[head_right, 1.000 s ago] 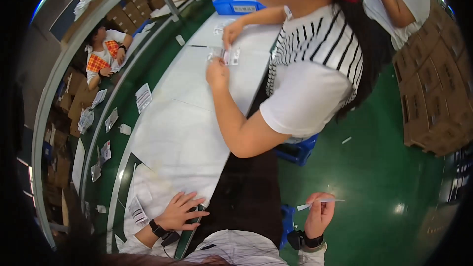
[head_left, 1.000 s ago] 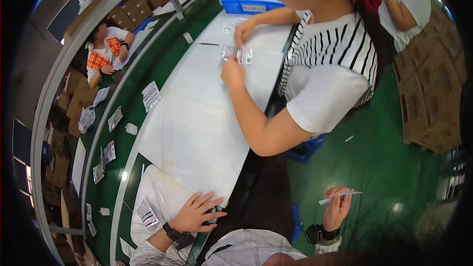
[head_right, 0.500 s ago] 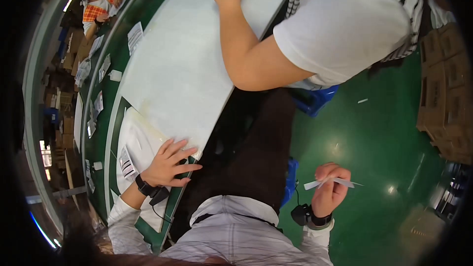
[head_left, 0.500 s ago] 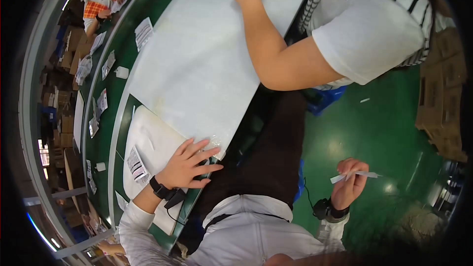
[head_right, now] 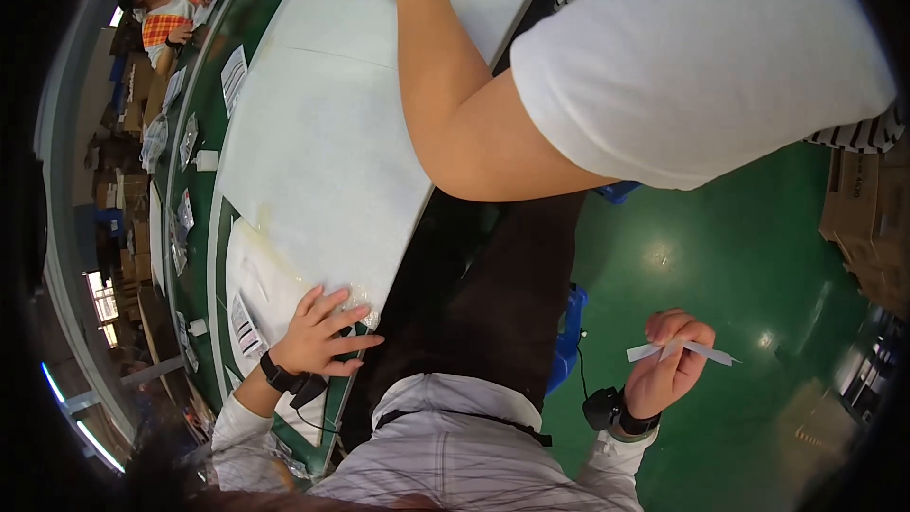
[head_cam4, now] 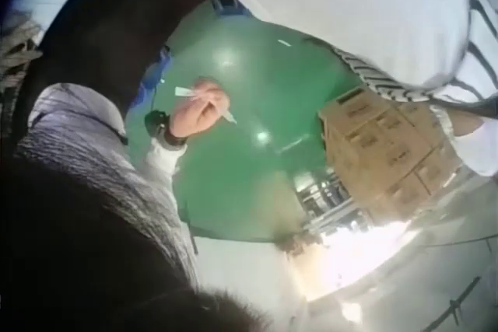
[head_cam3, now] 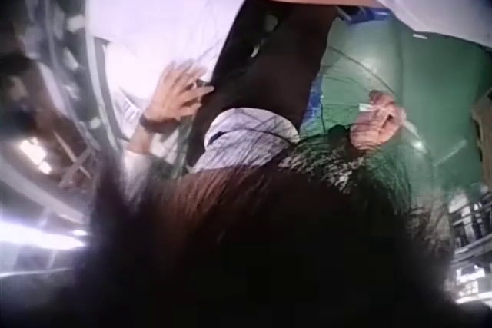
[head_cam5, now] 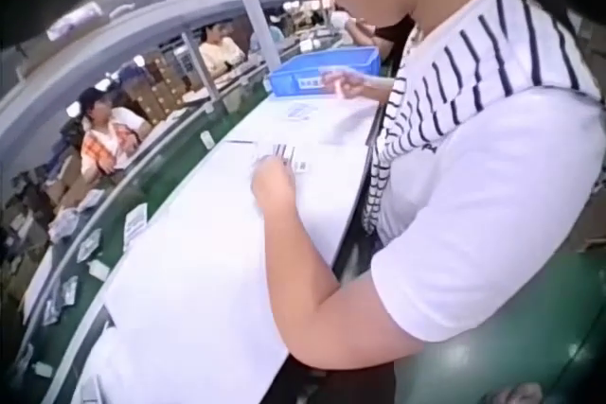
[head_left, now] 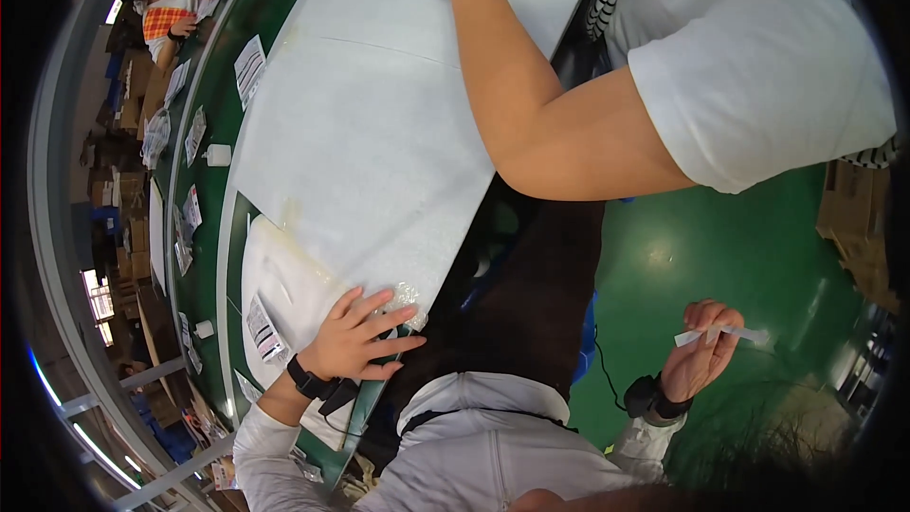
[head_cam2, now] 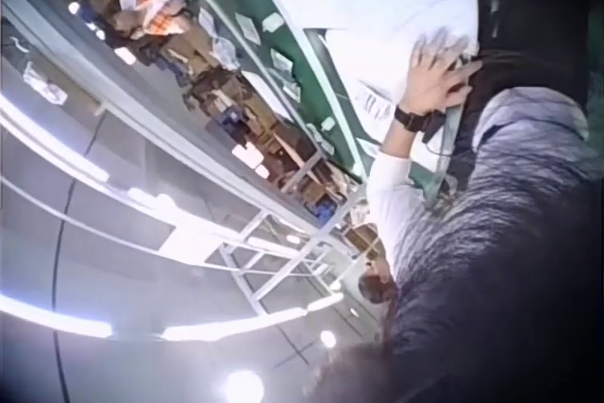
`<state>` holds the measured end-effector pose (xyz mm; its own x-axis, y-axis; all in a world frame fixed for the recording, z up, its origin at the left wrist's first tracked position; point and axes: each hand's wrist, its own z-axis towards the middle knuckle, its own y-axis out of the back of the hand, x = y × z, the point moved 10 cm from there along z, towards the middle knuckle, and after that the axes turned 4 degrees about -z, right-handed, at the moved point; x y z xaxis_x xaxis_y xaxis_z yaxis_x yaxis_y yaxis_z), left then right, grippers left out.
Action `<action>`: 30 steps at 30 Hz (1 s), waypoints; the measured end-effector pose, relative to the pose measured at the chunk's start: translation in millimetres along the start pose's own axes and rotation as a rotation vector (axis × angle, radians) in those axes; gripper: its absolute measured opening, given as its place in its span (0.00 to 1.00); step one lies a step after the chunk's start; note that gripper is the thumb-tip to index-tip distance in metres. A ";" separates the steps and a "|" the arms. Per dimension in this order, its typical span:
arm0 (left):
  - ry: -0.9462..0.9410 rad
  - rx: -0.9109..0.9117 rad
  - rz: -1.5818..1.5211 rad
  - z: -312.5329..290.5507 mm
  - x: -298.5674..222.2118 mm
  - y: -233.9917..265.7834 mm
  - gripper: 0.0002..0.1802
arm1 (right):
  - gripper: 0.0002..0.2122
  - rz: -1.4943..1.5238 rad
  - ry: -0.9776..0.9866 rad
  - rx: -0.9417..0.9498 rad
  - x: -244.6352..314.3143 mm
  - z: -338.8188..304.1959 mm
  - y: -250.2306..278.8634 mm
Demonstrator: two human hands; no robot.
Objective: The person packages items by hand, placing a small white bottle into a plastic pouch, peeling the adhesive strip, and folding the top to seal it. The person then sets the finished item aside on the green work surface and repeats the process.
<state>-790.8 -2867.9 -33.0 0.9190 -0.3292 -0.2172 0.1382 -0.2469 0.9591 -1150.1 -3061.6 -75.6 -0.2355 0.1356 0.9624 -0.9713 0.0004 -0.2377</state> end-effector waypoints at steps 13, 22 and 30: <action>-0.005 -0.007 0.016 6.9 2.4 3.5 0.22 | 0.03 -0.028 -0.082 0.055 -19.0 17.8 -19.7; -0.067 0.023 0.038 11.4 -0.7 -3.7 0.23 | 0.05 0.042 -0.084 0.167 -23.6 35.9 -51.2; -0.022 0.025 0.008 21.8 -0.9 15.6 0.24 | 0.04 0.026 -0.163 0.219 -16.0 20.9 -70.2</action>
<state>-797.6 -2891.3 -21.8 0.9116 -0.3514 -0.2133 0.1209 -0.2668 0.9561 -1078.9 -3084.5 -71.5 -0.2454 -0.0287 0.9690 -0.9445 -0.2179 -0.2457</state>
